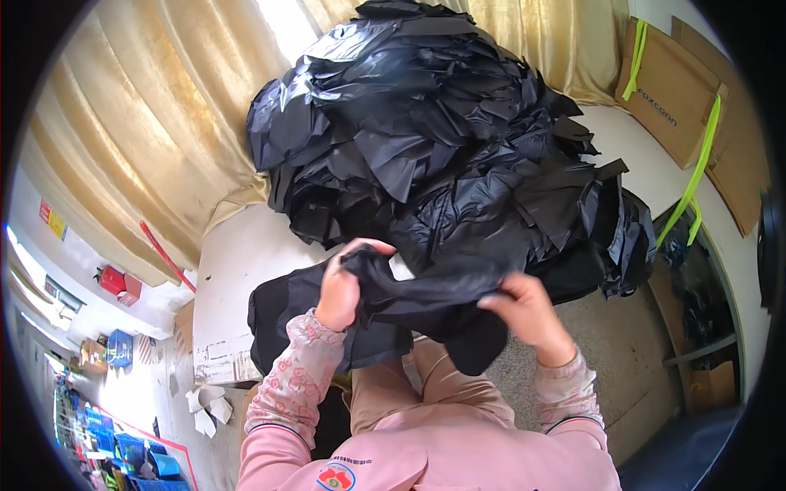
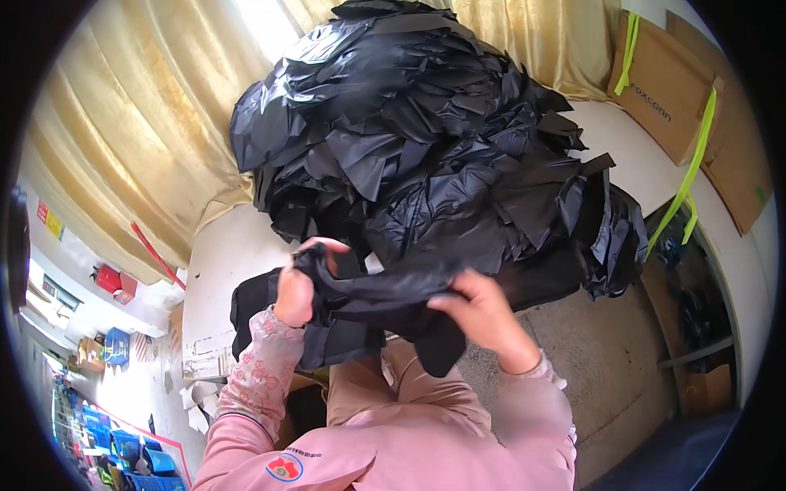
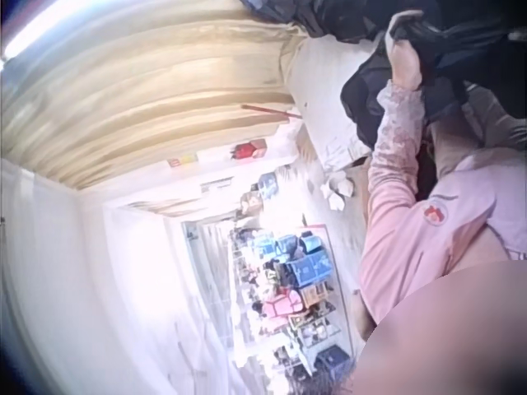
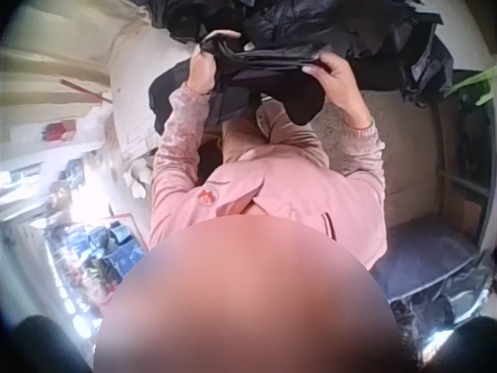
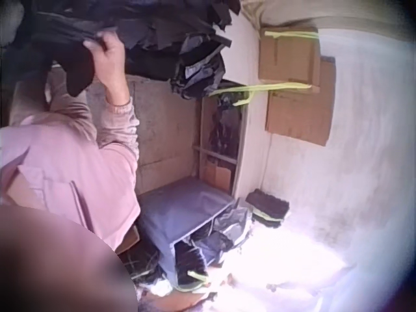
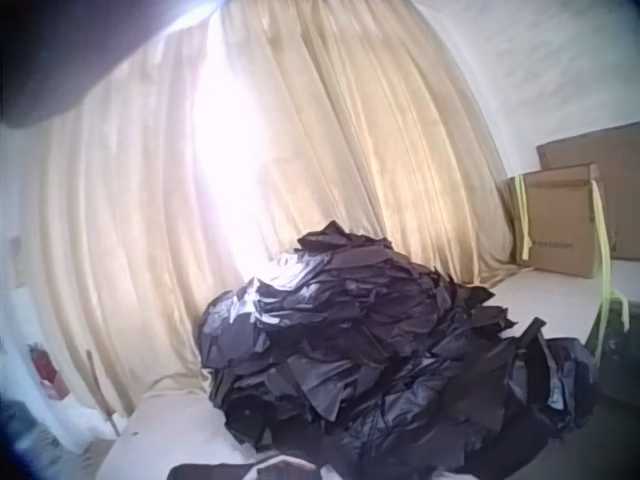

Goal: Folding and organizing black fabric covers at a workstation.

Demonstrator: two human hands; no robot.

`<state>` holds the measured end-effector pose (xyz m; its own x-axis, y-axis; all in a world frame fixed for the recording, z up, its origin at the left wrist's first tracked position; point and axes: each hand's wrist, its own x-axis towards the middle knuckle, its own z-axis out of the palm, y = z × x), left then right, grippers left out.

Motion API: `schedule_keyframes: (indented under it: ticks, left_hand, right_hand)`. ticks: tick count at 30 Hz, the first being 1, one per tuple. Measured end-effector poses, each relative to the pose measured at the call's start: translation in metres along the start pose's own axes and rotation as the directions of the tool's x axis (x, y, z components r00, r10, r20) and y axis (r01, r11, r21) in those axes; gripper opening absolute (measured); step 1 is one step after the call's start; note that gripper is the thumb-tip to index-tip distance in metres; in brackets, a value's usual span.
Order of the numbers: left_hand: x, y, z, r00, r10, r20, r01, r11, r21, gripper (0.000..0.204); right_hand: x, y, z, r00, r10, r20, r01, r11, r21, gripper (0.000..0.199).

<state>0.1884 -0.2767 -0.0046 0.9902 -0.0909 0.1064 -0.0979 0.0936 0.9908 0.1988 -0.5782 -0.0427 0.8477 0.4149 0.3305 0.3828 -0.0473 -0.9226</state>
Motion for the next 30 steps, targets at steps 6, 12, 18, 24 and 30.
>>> schedule_keyframes:
  ticks: [6, 12, 18, 24, 30]
  left_hand:
    - [-0.041, -0.053, -0.014, 0.666, -0.322, 0.673, 0.363, 0.928, 0.084, 0.063]
    - [-0.050, -0.012, -0.005, 0.764, -0.202, 0.613, 0.421, 0.876, -0.236, 0.077]
    - [-0.045, -0.007, -0.023, 0.970, -0.026, 0.243, 0.176, 0.762, -0.623, 0.060]
    - [-0.052, -0.021, -0.019, 0.947, -0.097, 0.305, 0.293, 0.645, -0.705, 0.051]
    - [-0.074, -0.056, -0.030, 0.862, -0.061, 0.503, 0.454, 0.535, -0.713, 0.053]
  right_hand:
    - [0.054, -0.031, -0.001, 0.823, -0.252, -0.509, 0.277, 0.961, -0.028, 0.017]
    - [0.058, 0.058, 0.012, 0.835, 0.215, 0.507, 0.280, 0.626, -0.728, 0.034]
    - [0.064, -0.036, -0.006, 0.925, -0.209, -0.316, 0.134, 0.961, -0.244, 0.035]
    - [0.055, -0.016, 0.029, 0.984, -0.153, 0.087, 0.175, 0.892, -0.417, 0.038]
    - [0.087, -0.021, 0.004, 0.980, -0.200, 0.004, 0.181, 0.878, -0.442, 0.018]
